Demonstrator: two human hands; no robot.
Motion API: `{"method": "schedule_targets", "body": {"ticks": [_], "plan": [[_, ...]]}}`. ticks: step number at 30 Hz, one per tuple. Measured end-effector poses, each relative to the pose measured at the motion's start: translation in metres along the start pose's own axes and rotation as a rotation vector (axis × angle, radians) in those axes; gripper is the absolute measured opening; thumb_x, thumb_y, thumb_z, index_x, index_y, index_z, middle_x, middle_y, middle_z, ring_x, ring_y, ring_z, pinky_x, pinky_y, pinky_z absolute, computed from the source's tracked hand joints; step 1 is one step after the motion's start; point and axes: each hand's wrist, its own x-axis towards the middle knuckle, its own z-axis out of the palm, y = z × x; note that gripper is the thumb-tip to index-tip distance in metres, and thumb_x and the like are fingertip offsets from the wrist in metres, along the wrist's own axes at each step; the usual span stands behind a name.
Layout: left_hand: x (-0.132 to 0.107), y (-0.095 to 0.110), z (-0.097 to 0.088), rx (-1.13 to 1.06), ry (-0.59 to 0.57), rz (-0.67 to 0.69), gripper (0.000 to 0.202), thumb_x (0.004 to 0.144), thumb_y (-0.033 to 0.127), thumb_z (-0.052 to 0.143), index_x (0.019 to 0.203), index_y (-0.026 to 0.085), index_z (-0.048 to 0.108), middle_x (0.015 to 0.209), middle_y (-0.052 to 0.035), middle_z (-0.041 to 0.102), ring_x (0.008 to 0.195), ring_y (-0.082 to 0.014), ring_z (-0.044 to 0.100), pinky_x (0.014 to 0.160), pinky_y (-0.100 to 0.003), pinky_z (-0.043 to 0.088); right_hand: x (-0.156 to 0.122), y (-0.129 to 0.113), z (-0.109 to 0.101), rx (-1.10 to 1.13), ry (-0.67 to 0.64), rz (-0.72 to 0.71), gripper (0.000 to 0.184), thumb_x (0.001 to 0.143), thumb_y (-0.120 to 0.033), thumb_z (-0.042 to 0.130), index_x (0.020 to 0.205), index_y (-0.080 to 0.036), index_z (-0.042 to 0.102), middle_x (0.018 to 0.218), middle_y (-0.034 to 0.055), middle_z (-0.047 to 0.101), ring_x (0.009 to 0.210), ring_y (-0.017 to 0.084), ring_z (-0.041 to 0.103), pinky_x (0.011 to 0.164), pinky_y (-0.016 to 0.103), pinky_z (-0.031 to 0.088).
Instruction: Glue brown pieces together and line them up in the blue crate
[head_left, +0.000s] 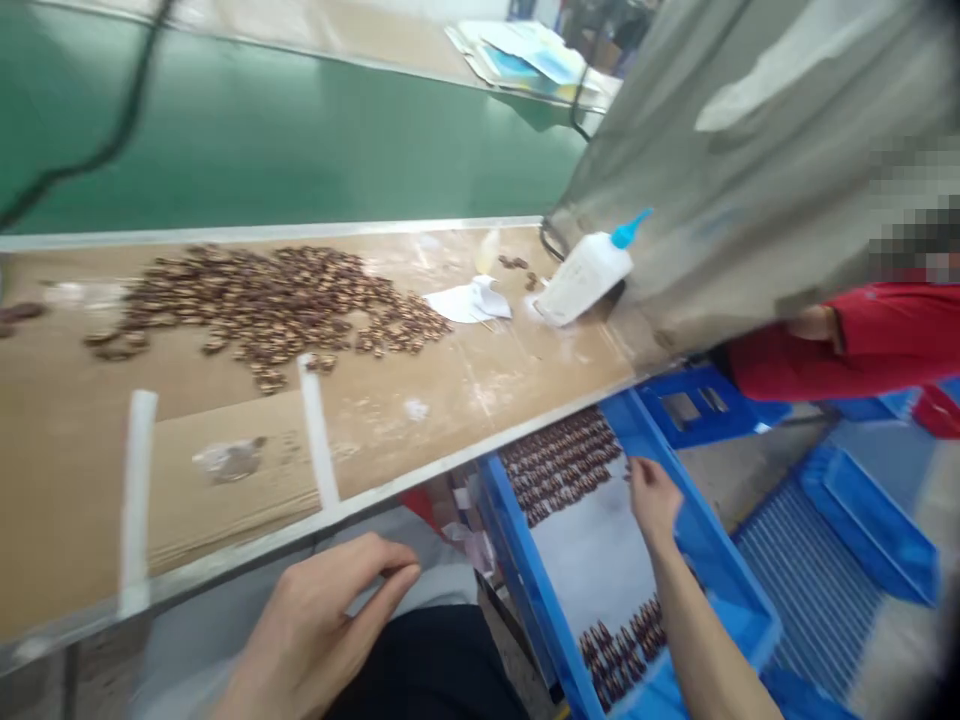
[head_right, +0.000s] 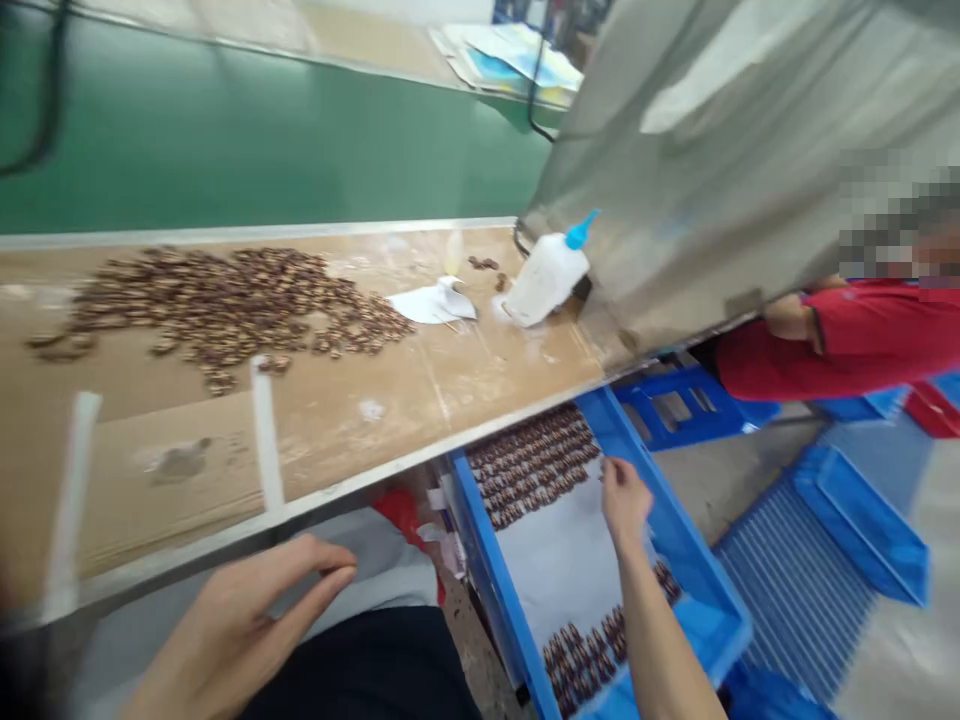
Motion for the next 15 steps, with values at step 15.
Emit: {"method": "schedule_targets", "body": {"ticks": [15], "plan": [[-0.058,-0.007,-0.047,-0.017,0.281,-0.155,0.015,0.109,0.035,0.068,0.103,0.028,0.08,0.091,-0.0009,0.083,0.077,-0.0176,0.081,0.054,-0.016,0.058,-0.064,-0.417,0.109,0.26,-0.547,-0.877,0.014,0.108,-0.022,0.068,0.109,-0.024,0.082,0.106,0.0035,0.085,0.096,0.021,0.077,0.089,0.032,0.057]]}}
